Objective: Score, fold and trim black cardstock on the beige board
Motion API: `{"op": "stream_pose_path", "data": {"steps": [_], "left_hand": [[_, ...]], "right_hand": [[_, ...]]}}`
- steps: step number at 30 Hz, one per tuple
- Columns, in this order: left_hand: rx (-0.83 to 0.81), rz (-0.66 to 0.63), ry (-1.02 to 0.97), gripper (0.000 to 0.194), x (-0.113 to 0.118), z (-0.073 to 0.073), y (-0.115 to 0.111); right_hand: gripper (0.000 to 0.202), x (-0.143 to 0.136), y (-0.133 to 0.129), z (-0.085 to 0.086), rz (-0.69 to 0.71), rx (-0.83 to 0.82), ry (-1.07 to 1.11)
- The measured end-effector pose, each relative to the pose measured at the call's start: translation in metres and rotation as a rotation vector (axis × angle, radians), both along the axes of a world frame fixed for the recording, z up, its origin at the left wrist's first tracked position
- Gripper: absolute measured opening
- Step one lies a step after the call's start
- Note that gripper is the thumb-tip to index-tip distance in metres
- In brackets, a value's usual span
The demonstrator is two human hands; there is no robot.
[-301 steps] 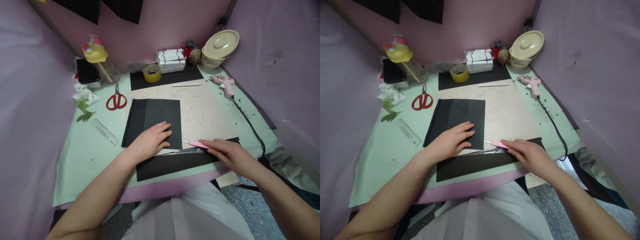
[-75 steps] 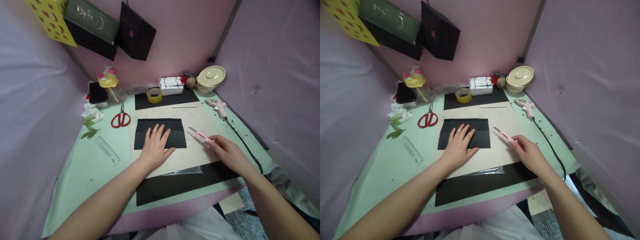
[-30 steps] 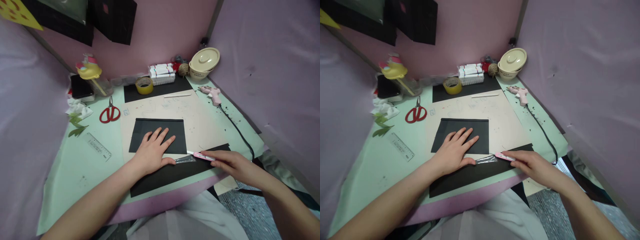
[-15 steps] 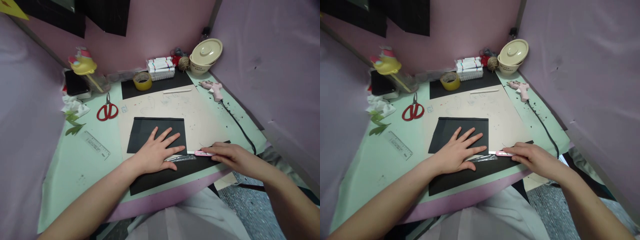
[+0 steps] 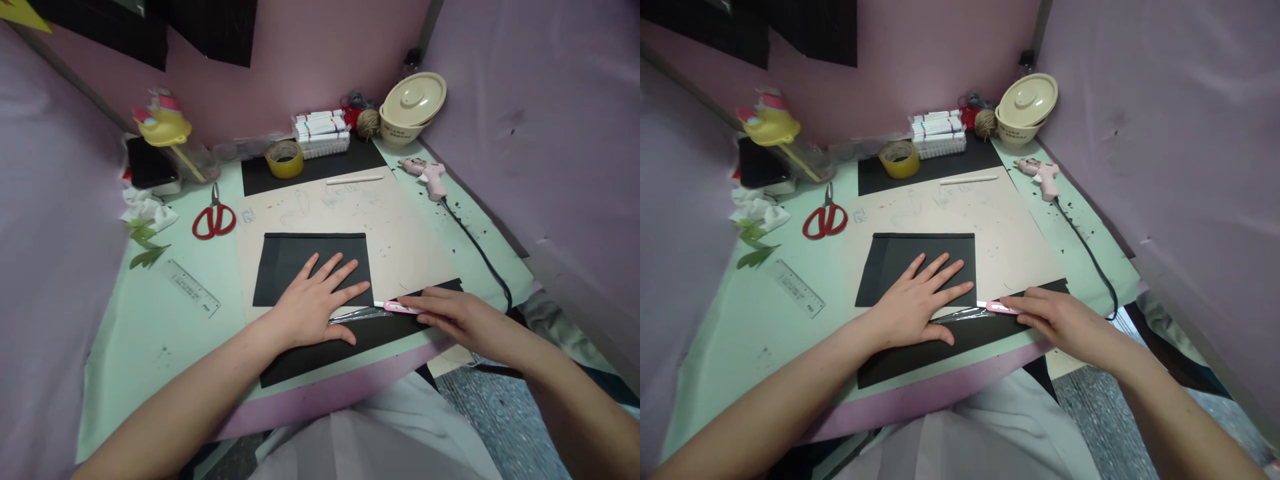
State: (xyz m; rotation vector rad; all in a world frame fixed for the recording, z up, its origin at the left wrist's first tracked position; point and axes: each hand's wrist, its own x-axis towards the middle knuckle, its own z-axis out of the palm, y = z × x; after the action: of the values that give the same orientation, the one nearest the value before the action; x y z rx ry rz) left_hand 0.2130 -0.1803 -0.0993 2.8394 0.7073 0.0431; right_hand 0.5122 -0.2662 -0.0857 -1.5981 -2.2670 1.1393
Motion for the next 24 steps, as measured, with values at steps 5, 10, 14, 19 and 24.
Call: {"op": "stream_pose_path", "data": {"steps": [5,10,14,19,24], "left_hand": [[-0.001,0.007,-0.004,0.091,0.0,-0.002,-0.001],[-0.006,0.014,0.015,0.09,0.001,0.0,-0.002],[-0.005,0.025,0.032,0.092,0.001,0.001,-0.002],[-0.004,0.059,0.037,0.093,0.001,0.001,-0.004],[0.0,0.124,0.045,0.094,0.005,0.001,-0.01]], "right_hand": [[0.041,-0.002,-0.008,-0.004,-0.012,0.036,-0.007],[0.04,0.0,-0.013,-0.005,-0.014,0.045,-0.029],[0.041,-0.003,-0.015,-0.005,-0.034,0.068,-0.054],[0.041,-0.015,-0.018,-0.002,-0.063,0.115,-0.037],[0.041,-0.025,-0.019,0.0,-0.092,0.149,-0.038]]}}
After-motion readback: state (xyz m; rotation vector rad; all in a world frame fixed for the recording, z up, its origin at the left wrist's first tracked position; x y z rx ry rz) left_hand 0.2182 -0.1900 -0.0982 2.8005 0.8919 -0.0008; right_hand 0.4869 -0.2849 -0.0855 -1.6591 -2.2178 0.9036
